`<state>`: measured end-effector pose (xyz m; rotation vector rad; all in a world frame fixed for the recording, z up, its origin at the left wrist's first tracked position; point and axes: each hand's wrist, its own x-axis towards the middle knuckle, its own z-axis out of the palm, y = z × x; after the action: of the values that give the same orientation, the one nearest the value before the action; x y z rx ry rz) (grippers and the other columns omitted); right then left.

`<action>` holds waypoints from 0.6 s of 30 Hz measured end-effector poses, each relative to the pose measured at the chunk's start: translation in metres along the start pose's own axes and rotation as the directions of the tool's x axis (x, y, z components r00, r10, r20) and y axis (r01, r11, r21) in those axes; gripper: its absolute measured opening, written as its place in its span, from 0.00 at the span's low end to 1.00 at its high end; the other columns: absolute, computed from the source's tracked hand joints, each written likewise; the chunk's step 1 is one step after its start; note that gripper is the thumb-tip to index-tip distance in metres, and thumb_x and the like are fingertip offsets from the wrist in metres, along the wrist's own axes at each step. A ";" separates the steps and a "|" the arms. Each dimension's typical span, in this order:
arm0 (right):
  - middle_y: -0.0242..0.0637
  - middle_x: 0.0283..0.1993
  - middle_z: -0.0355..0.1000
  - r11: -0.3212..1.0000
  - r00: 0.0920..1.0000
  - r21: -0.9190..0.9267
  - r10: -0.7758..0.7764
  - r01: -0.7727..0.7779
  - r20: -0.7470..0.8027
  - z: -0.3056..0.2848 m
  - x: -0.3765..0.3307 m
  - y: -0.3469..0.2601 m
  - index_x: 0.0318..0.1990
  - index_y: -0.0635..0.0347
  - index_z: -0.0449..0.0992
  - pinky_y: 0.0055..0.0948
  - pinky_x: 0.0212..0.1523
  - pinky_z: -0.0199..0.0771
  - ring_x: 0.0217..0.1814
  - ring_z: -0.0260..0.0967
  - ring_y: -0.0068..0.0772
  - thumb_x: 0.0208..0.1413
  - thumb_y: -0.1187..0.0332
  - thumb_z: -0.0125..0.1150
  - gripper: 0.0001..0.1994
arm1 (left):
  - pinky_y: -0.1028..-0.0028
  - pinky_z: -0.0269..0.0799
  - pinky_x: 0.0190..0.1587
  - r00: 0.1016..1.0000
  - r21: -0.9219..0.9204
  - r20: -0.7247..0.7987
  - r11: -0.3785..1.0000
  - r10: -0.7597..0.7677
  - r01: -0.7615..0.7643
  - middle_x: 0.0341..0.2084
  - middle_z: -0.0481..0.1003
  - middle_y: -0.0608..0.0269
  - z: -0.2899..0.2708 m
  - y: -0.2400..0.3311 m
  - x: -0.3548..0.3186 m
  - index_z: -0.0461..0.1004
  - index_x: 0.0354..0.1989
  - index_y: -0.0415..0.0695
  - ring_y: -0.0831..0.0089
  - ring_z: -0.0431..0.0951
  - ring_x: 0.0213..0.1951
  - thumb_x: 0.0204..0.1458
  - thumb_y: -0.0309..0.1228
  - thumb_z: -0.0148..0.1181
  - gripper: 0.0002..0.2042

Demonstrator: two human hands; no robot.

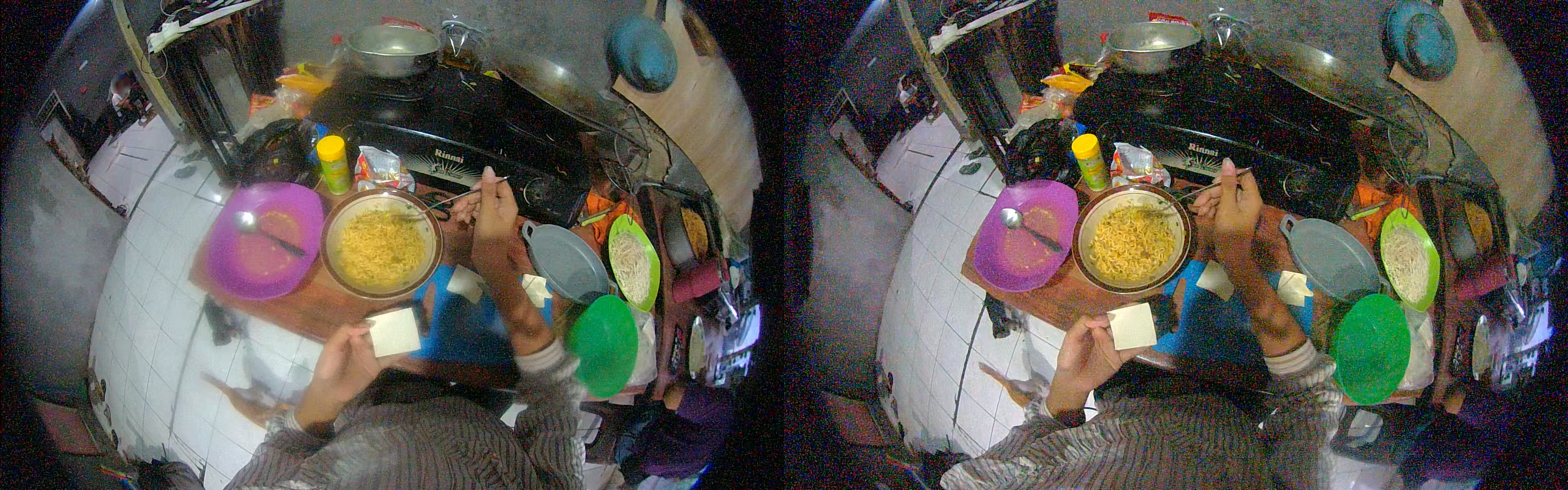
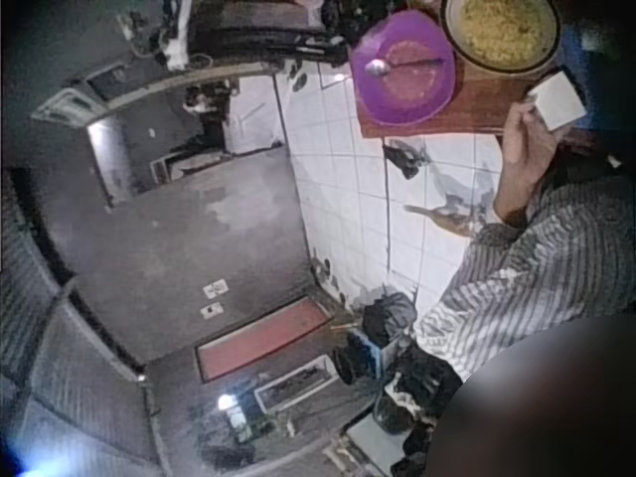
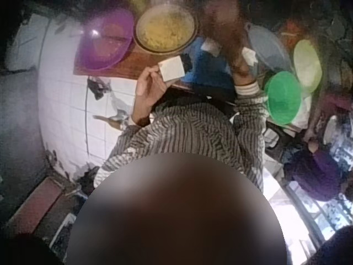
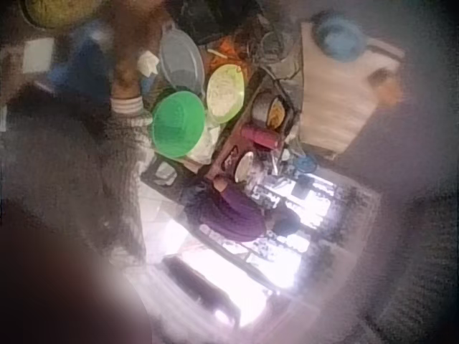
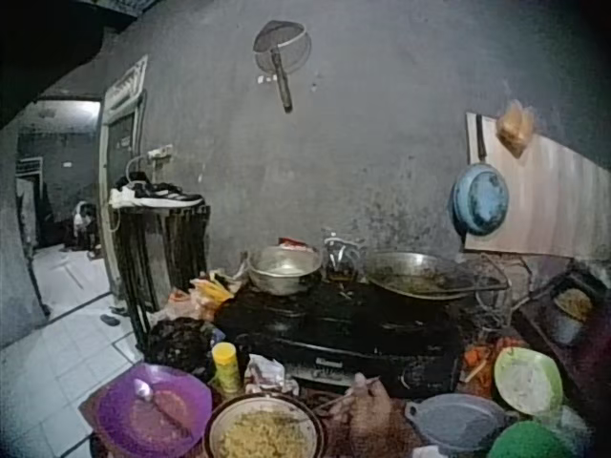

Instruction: The person assembles small food parcels by placing a yellow filling onto square wrappers, folding them into triangular shapes, and setting them aside. The process is repeated multiple times using a spoon to transfer filling from a bowl.

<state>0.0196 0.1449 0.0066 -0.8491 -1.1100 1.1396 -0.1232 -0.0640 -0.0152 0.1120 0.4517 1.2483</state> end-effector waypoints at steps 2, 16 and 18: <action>0.35 0.14 0.66 0.999 0.999 0.008 0.038 -0.038 0.011 0.006 0.004 0.011 0.30 0.58 0.61 0.17 0.13 0.59 0.12 0.62 0.20 0.58 0.57 0.44 0.14 | 0.59 0.56 0.56 1.000 0.014 -0.023 1.000 0.005 -0.004 0.50 0.64 0.47 -0.001 0.001 -0.001 0.56 0.53 0.32 0.56 0.64 0.53 0.50 0.33 0.39 0.23; 0.34 0.19 0.68 0.990 0.991 0.080 0.109 -0.116 0.082 0.006 0.002 0.027 0.36 0.63 0.69 0.15 0.17 0.60 0.16 0.61 0.17 0.58 0.56 0.42 0.17 | 0.59 0.54 0.57 0.999 -0.028 -0.046 1.000 -0.002 0.000 0.51 0.63 0.49 -0.001 0.002 0.004 0.57 0.53 0.32 0.56 0.63 0.53 0.49 0.33 0.40 0.23; 0.35 0.19 0.68 0.989 0.990 0.080 0.119 -0.125 0.081 0.007 0.003 0.030 0.33 0.61 0.69 0.16 0.16 0.60 0.15 0.61 0.18 0.58 0.55 0.43 0.17 | 0.59 0.54 0.57 0.999 -0.036 -0.035 0.999 -0.003 0.001 0.51 0.62 0.49 -0.001 0.003 0.005 0.56 0.53 0.33 0.56 0.62 0.53 0.49 0.33 0.40 0.23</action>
<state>0.0057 0.1551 -0.0191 -0.8219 -1.0746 1.3213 -0.1248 -0.0584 -0.0170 0.0595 0.4597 1.2574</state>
